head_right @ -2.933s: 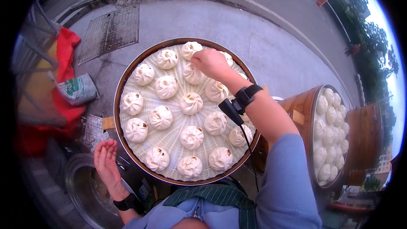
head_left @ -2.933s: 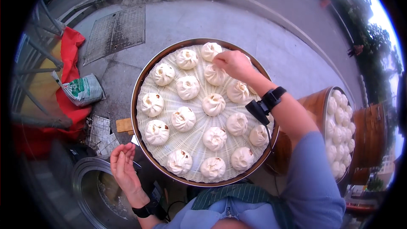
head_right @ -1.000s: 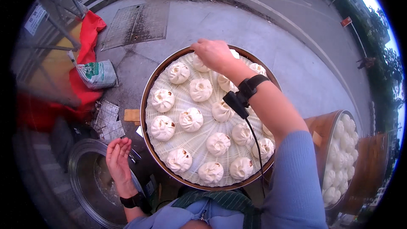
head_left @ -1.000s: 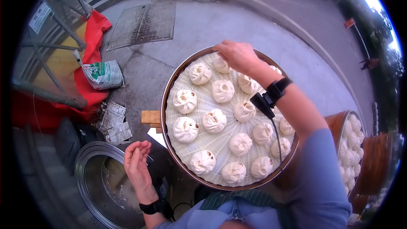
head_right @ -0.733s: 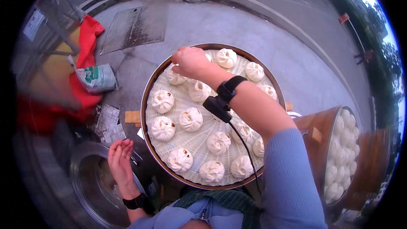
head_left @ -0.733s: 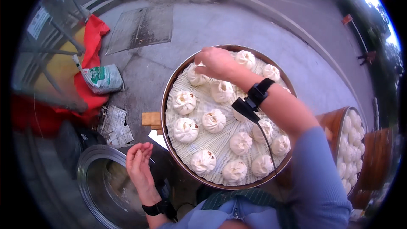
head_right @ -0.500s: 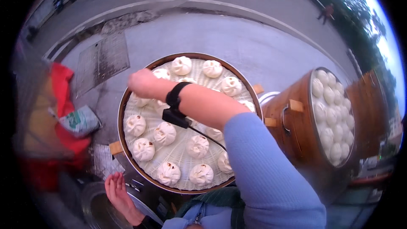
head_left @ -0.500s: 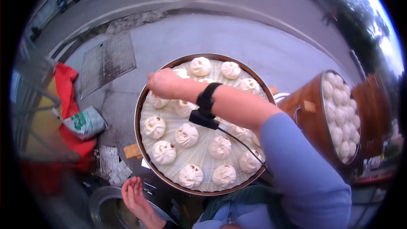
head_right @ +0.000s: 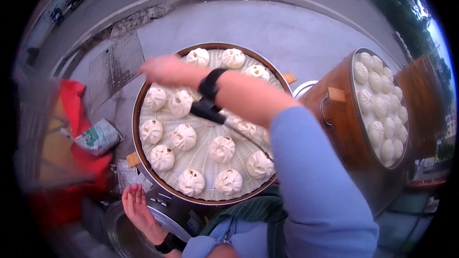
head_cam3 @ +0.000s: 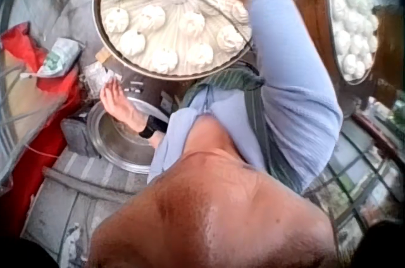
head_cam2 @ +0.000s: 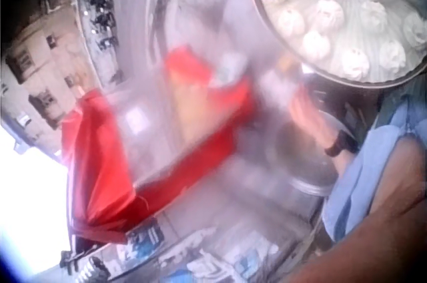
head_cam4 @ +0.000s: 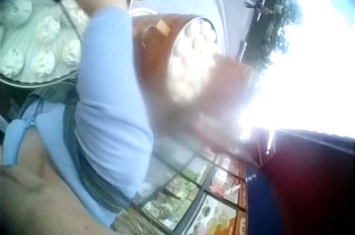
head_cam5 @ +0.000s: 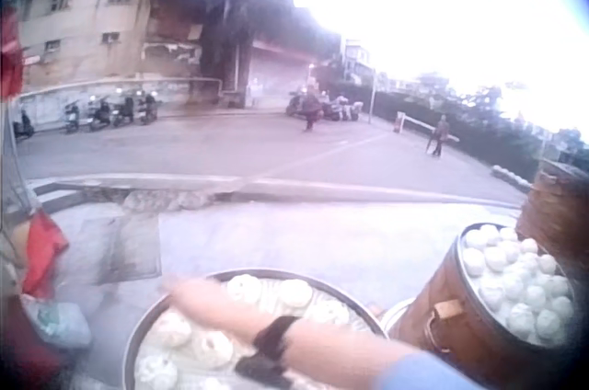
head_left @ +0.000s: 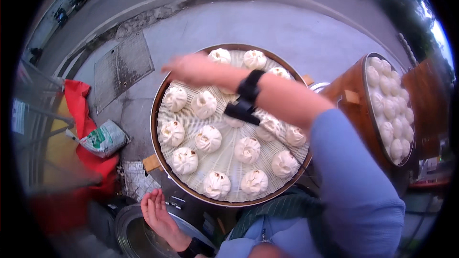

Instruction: The person rearranges steamed buns on a tray by hand, moves the tray onto a steamer, and covers it with a lid. They then lift another tray of buns, place it onto a different steamer, and cover it with a cloth.

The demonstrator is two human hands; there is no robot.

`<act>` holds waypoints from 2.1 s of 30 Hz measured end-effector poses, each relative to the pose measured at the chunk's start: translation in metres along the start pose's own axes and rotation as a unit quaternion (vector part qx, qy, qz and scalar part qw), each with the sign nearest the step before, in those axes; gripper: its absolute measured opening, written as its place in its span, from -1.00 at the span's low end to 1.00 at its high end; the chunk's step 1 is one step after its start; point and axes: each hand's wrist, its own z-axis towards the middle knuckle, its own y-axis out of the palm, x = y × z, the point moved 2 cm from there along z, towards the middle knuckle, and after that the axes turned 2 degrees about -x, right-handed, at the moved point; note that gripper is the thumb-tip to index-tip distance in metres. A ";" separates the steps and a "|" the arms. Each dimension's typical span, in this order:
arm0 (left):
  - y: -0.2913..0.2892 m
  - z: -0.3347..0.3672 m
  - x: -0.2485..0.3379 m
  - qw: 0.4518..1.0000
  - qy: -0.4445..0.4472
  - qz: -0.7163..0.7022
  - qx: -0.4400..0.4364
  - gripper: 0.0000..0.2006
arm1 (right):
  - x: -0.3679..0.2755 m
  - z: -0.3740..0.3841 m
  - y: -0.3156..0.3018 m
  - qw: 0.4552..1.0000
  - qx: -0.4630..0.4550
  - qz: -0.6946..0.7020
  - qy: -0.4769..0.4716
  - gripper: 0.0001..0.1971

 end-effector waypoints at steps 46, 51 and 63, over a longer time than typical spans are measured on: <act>0.027 0.064 -0.073 0.998 -0.064 -0.001 -0.025 -0.52 | 0.106 -0.368 -0.029 0.621 0.344 0.408 0.574 -0.36; 0.021 0.049 -0.065 0.997 -0.033 0.060 0.034 -0.48 | 0.037 -0.332 -0.072 0.857 0.260 0.216 0.388 -0.75; 0.008 0.030 -0.079 0.996 -0.057 0.057 0.044 -0.48 | -0.028 -0.303 -0.082 0.963 -0.069 -0.035 0.259 -0.87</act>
